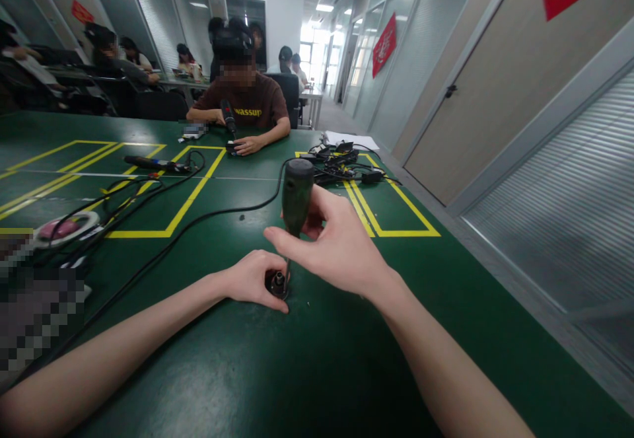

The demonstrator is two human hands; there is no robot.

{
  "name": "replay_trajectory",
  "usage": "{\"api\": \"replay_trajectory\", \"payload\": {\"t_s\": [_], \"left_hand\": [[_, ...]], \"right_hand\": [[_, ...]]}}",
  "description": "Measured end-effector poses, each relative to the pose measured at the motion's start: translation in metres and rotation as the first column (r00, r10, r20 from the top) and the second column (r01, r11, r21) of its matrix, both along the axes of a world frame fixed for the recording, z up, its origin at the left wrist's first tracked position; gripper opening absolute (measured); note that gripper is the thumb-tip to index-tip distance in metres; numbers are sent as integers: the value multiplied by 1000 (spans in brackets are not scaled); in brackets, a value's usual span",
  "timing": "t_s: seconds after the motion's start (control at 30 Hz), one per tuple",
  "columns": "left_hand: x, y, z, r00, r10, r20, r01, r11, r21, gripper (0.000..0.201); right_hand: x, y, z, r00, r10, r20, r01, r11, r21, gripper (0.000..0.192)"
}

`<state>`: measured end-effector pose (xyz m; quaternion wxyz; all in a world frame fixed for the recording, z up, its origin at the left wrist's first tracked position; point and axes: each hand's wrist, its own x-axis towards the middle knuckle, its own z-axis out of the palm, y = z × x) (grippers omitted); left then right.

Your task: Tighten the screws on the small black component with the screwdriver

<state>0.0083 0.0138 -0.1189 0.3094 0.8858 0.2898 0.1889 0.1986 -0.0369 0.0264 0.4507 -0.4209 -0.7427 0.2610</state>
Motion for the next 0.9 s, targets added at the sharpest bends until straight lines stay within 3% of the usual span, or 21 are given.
{"api": "replay_trajectory", "payload": {"t_s": [0.3,0.57,0.77,0.9], "left_hand": [[0,1,-2,1000,-4,-9,4,1000,17,46],[0,0,1,1000,5,-8,-5,1000,-13,46],[0,-1,2,1000,-2,-6,2,1000,9,45],[0,-1,2,1000,-1,-11,1,1000,8,46]], "right_hand": [[1,0,-1,1000,-14,-24,12,999,-46,14],[2,1,0,1000,-12,23,11,1000,16,15],[2,0,-2,1000,-22,9,22,999,-34,21],[1,0,-2,1000,-9,11,9,999,-48,14]]}}
